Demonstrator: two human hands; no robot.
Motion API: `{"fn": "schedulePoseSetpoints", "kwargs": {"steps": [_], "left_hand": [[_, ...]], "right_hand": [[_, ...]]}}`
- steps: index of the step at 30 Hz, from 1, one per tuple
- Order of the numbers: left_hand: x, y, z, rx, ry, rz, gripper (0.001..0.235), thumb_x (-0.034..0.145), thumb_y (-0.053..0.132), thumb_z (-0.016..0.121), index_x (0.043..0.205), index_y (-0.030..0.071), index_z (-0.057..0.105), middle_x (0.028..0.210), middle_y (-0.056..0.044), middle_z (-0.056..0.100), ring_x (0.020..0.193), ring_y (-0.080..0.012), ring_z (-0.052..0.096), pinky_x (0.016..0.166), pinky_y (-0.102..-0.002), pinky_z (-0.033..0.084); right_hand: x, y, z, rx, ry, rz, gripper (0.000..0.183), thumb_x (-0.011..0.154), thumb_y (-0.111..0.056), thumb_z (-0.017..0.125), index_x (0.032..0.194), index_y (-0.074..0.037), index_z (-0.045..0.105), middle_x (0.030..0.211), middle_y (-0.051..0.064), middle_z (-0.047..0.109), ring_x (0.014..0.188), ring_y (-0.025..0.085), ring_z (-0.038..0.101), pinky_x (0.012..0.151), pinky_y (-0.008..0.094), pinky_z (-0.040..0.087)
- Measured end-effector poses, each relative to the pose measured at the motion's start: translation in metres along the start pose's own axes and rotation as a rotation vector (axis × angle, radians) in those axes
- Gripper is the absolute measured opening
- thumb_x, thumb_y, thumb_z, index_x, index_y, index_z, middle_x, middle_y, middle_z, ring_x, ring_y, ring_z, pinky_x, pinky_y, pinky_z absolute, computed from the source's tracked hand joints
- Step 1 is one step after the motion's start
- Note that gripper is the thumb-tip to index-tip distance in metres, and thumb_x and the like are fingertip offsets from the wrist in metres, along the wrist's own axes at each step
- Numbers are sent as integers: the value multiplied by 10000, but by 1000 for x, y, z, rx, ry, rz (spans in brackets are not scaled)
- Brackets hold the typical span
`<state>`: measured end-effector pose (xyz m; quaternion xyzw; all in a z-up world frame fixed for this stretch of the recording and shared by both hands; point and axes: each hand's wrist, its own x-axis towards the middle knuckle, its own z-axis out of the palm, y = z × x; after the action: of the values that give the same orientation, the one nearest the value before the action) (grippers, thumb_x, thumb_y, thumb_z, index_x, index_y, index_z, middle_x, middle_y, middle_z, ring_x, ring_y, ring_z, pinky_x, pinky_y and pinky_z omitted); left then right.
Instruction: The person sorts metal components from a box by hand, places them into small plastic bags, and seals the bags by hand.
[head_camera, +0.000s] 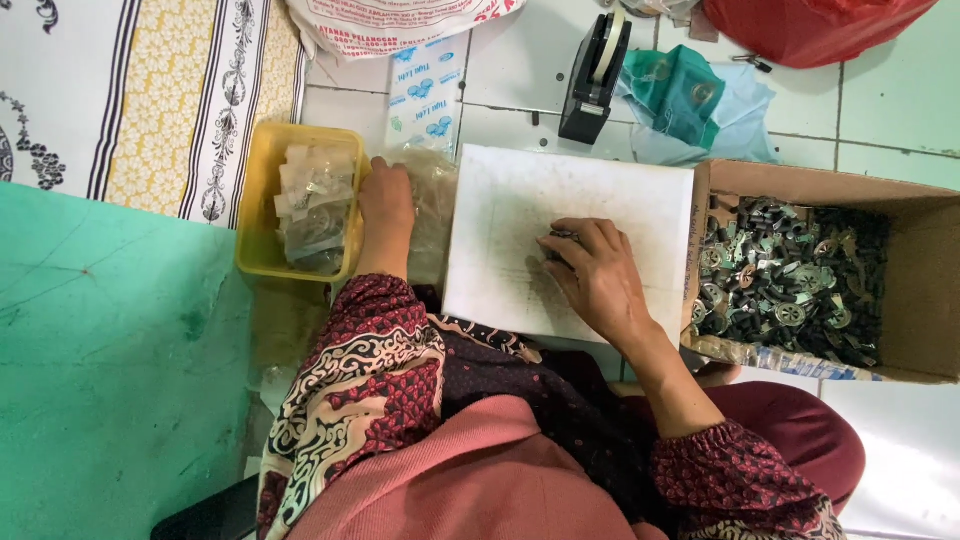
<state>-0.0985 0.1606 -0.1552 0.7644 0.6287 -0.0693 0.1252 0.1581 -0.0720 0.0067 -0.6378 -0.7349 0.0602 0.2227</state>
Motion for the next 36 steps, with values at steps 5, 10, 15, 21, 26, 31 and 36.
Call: {"fn": "schedulePoseSetpoints", "kwargs": {"steps": [5, 10, 15, 21, 26, 31, 36], "left_hand": [[-23, 10, -38, -112, 60, -28, 336, 882, -87, 703, 1209, -36, 646, 1183, -214, 558, 1008, -422, 709, 812, -531, 628], [-39, 13, -56, -163, 41, -106, 272, 921, -112, 648, 1192, -118, 623, 1299, -266, 501, 1058, -448, 690, 851, -542, 626], [-53, 5, -70, -179, -87, -115, 291, 897, 5, 698, 1184, 3, 653, 1165, -190, 613, 1075, -411, 710, 883, -538, 586], [-87, 21, -114, -172, 60, -95, 280, 895, 49, 761, 1162, 98, 691, 1178, -139, 601, 1018, -379, 725, 860, -519, 586], [-61, 7, -69, -233, -30, -103, 310, 887, 108, 788, 1191, 104, 725, 1143, -167, 662, 1061, -364, 725, 885, -483, 580], [-92, -2, -114, -363, -52, -97, 314, 853, 171, 828, 1152, 102, 757, 1125, -161, 724, 1052, -373, 728, 867, -502, 588], [-116, -19, -126, -916, 163, -43, 291, 866, 101, 804, 1142, 39, 736, 1005, -190, 737, 888, -294, 738, 753, -424, 580]], "right_hand": [[1, 0, 2, -29, 43, -20, 296, 911, -232, 789, 1201, -207, 734, 1246, 15, 622, 1206, 233, 560, 992, 379, 475], [-2, -2, 7, -29, 76, -41, 312, 891, -227, 801, 1197, -207, 739, 1236, 20, 631, 1197, 235, 570, 983, 383, 480], [-3, -12, 4, -28, 48, -46, 335, 881, -240, 796, 1206, -199, 726, 1246, 30, 630, 1196, 244, 564, 995, 413, 462], [-6, -12, 13, -34, 26, -56, 351, 864, -255, 812, 1197, -202, 714, 1254, 26, 617, 1180, 253, 563, 974, 428, 477], [41, -40, 23, 253, -51, 60, 406, 953, -201, 735, 1346, -173, 639, 1275, 73, 605, 1209, 295, 594, 944, 418, 522], [103, -77, 64, 647, -184, 227, 748, 934, -60, 730, 1569, -37, 335, 1424, 298, 513, 1336, 471, 544, 1086, 578, 498], [123, -99, 124, 688, -325, 303, 724, 883, -229, 825, 1463, -24, 444, 1280, 296, 643, 1236, 471, 619, 1056, 570, 516]]}}
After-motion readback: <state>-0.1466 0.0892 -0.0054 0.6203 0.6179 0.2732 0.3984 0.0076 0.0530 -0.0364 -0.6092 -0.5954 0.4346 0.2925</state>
